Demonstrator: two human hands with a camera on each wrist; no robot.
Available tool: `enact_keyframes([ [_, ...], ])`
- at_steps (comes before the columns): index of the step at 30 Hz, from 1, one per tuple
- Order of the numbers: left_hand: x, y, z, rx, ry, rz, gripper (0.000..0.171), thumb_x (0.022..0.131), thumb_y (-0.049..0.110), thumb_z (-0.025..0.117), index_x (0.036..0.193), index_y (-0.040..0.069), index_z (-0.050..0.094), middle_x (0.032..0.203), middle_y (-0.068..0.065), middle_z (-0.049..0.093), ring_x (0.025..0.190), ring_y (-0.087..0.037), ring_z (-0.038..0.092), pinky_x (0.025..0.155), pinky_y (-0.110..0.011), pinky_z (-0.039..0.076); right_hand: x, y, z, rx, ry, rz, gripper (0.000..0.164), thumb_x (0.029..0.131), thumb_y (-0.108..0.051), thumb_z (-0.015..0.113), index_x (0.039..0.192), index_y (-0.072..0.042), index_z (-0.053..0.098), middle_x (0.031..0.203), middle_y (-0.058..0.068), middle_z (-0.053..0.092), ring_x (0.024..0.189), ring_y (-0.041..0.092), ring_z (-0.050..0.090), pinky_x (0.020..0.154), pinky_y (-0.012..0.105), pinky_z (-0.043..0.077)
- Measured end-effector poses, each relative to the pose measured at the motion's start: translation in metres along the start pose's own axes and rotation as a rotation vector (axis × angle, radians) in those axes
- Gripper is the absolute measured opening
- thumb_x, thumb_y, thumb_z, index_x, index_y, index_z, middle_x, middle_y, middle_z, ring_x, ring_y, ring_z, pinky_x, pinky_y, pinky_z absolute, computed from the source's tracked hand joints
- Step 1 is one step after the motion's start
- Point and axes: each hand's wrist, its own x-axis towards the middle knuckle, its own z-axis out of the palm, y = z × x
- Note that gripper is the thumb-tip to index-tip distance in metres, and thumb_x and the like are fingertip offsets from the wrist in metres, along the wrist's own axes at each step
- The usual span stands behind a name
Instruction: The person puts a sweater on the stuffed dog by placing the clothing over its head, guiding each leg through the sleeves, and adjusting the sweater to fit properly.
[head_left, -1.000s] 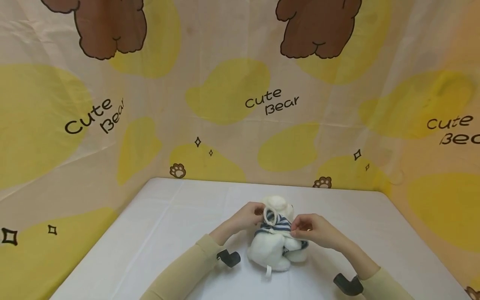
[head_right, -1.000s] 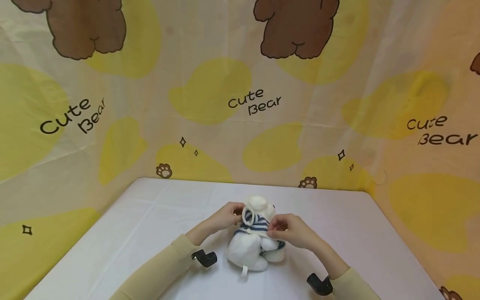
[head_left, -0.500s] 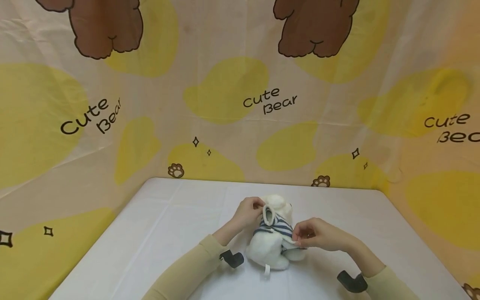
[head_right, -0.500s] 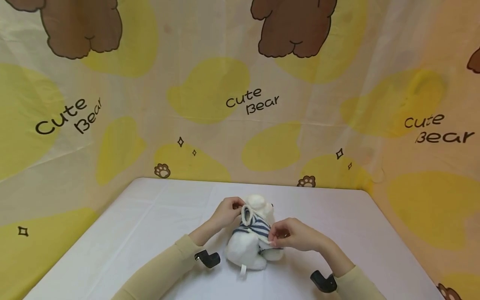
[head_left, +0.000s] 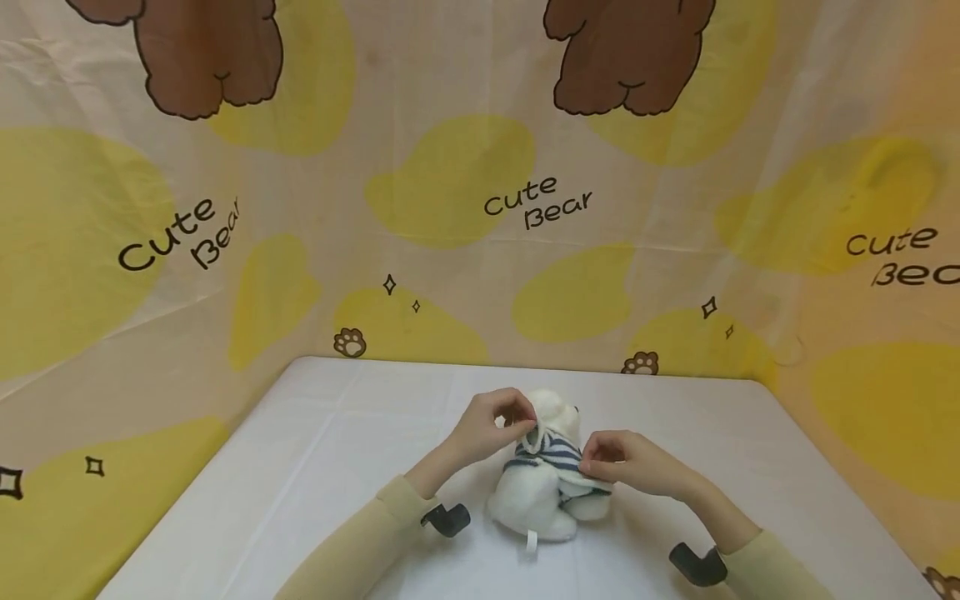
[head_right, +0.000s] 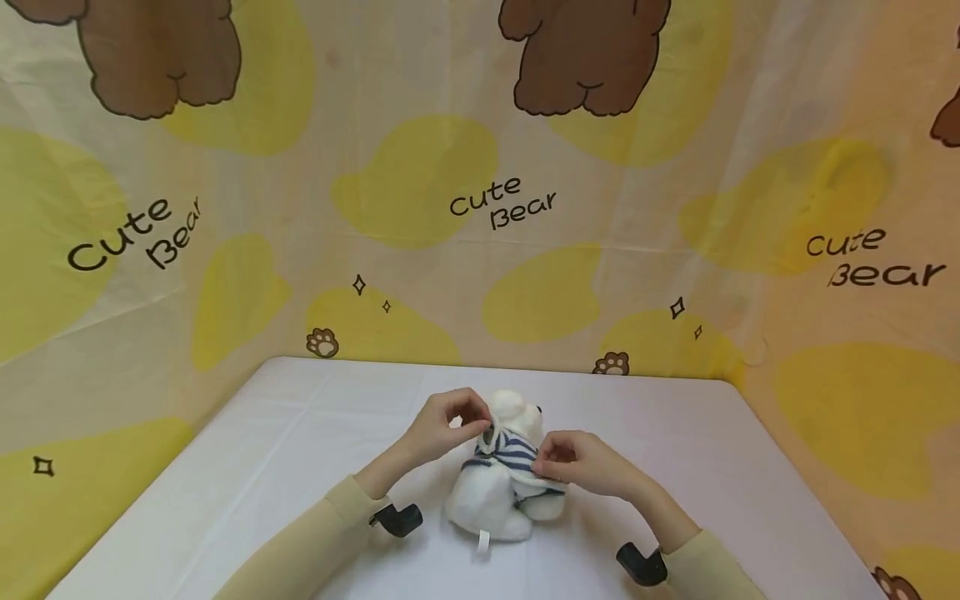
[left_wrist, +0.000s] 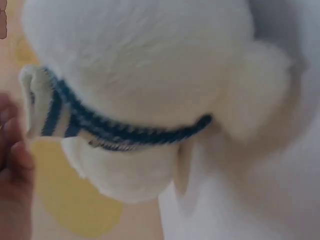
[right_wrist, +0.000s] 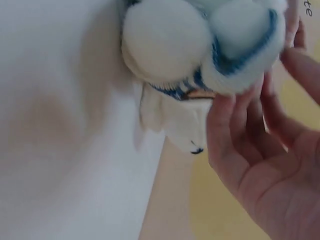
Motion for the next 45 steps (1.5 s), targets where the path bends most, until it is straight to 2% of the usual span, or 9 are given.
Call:
enact_keyframes([
  [4, 0.000, 0.001, -0.003, 0.145, -0.149, 0.056, 0.010, 0.082, 0.007, 0.070, 0.087, 0.015, 0.069, 0.078, 0.006, 0.065, 0.068, 0.000, 0.052, 0.059, -0.016, 0.044, 0.004, -0.003, 0.006, -0.035, 0.117, 0.045, 0.020, 0.090, -0.032, 0.064, 0.095, -0.013, 0.062, 0.085, -0.001, 0.061, 0.077, 0.008, 0.055, 0.065, 0.022, 0.046],
  [9, 0.002, 0.005, 0.000, 0.257, -0.199, 0.010, 0.008, 0.080, 0.008, 0.072, 0.082, 0.015, 0.072, 0.076, 0.005, 0.066, 0.067, -0.002, 0.053, 0.058, -0.014, 0.042, 0.007, -0.005, 0.011, -0.047, 0.140, 0.110, 0.025, 0.087, -0.034, 0.066, 0.096, -0.011, 0.063, 0.085, 0.000, 0.061, 0.076, 0.011, 0.055, 0.066, 0.022, 0.045],
  [15, 0.006, 0.004, 0.007, 0.254, -0.194, -0.014, 0.010, 0.078, 0.008, 0.075, 0.088, 0.011, 0.076, 0.081, 0.002, 0.070, 0.071, -0.002, 0.056, 0.063, -0.013, 0.046, 0.010, -0.006, 0.012, -0.018, 0.109, 0.172, 0.032, 0.085, -0.035, 0.069, 0.099, -0.007, 0.064, 0.086, 0.002, 0.062, 0.077, 0.015, 0.056, 0.064, 0.024, 0.046],
  [22, 0.011, 0.000, 0.010, 0.084, -0.281, 0.064, 0.007, 0.077, 0.003, 0.075, 0.081, 0.008, 0.076, 0.085, -0.002, 0.072, 0.071, 0.003, 0.055, 0.065, -0.015, 0.049, 0.011, -0.004, 0.015, 0.028, 0.107, 0.190, 0.038, 0.081, -0.033, 0.073, 0.103, -0.002, 0.064, 0.087, 0.002, 0.065, 0.081, 0.014, 0.058, 0.067, 0.024, 0.049],
  [25, 0.014, 0.001, 0.011, 0.061, -0.312, 0.107, 0.010, 0.077, -0.001, 0.072, 0.081, 0.007, 0.075, 0.087, -0.003, 0.072, 0.072, 0.001, 0.055, 0.066, -0.016, 0.049, 0.011, -0.004, 0.015, 0.051, 0.111, 0.176, 0.038, 0.081, -0.029, 0.072, 0.104, 0.000, 0.064, 0.088, 0.003, 0.066, 0.083, 0.015, 0.059, 0.068, 0.023, 0.049],
  [28, 0.017, 0.004, 0.011, 0.094, -0.339, 0.100, 0.014, 0.077, -0.003, 0.070, 0.086, 0.007, 0.074, 0.086, -0.004, 0.071, 0.073, -0.002, 0.056, 0.067, -0.015, 0.048, 0.010, -0.005, 0.015, 0.073, 0.118, 0.179, 0.039, 0.080, -0.027, 0.073, 0.106, 0.001, 0.063, 0.090, 0.004, 0.066, 0.085, 0.015, 0.059, 0.070, 0.022, 0.049],
  [34, 0.024, 0.011, 0.006, 0.278, -0.430, 0.022, 0.017, 0.074, 0.001, 0.073, 0.088, 0.011, 0.072, 0.075, 0.003, 0.063, 0.067, 0.000, 0.052, 0.062, -0.011, 0.043, 0.010, -0.005, 0.017, 0.104, 0.115, 0.180, 0.045, 0.078, -0.024, 0.076, 0.110, 0.004, 0.061, 0.096, 0.006, 0.066, 0.088, 0.014, 0.060, 0.073, 0.022, 0.050],
  [40, 0.028, 0.014, 0.006, 0.429, -0.559, 0.178, 0.015, 0.074, 0.004, 0.073, 0.078, 0.016, 0.065, 0.065, 0.009, 0.053, 0.066, -0.001, 0.043, 0.061, -0.010, 0.034, 0.011, -0.002, 0.020, 0.114, 0.127, 0.190, 0.042, 0.077, -0.021, 0.075, 0.108, 0.003, 0.061, 0.096, 0.005, 0.065, 0.089, 0.015, 0.060, 0.074, 0.023, 0.050],
  [45, 0.026, 0.012, 0.012, 0.458, -0.544, 0.307, 0.017, 0.072, 0.005, 0.075, 0.083, 0.016, 0.067, 0.074, 0.006, 0.061, 0.074, -0.006, 0.044, 0.065, -0.010, 0.031, 0.010, 0.001, 0.022, 0.144, 0.128, 0.185, 0.042, 0.078, -0.020, 0.074, 0.109, 0.005, 0.060, 0.096, 0.006, 0.065, 0.089, 0.016, 0.061, 0.073, 0.022, 0.051],
])
